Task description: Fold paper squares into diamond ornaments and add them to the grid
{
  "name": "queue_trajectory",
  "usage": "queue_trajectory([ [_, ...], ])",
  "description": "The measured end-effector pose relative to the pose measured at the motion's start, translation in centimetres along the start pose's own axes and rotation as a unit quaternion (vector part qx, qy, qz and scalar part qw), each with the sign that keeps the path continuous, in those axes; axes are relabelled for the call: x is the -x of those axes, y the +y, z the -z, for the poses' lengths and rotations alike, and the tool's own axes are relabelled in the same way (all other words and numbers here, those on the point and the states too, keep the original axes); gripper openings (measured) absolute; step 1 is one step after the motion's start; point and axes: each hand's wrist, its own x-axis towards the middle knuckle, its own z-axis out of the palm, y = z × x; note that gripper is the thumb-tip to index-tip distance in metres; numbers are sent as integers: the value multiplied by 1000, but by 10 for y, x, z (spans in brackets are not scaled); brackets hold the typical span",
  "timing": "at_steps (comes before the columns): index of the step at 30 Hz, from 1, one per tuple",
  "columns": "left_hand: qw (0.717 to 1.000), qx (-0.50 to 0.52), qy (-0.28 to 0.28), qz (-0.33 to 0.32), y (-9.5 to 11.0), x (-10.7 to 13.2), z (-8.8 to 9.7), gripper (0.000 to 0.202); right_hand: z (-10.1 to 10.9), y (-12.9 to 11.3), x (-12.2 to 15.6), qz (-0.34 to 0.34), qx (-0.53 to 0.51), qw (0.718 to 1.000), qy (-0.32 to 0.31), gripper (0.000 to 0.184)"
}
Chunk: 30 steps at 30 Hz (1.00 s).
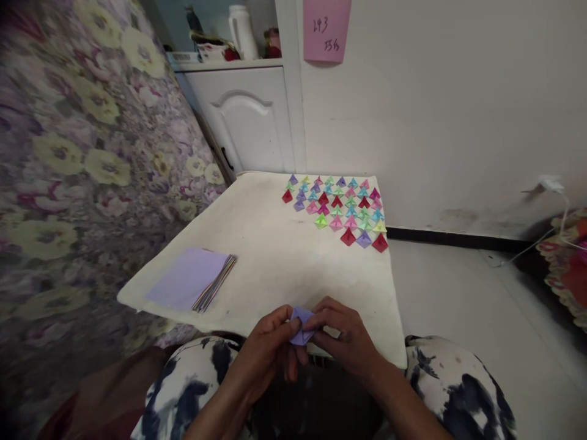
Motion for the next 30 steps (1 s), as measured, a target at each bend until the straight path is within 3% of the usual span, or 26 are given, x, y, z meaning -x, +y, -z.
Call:
queue_trajectory([
  [5, 999, -50, 6, 3, 0, -1, 0, 29, -6, -4, -2, -25, -11, 1000, 15, 5],
  [19, 986, -151, 18, -67, 1, -1, -2, 31, -11, -8, -4, -138, -33, 988, 66, 10],
  [30, 984, -173, -1, -50, -1, -4, -4, 19, -10, -6, -3, -193, -92, 973, 80, 9],
])
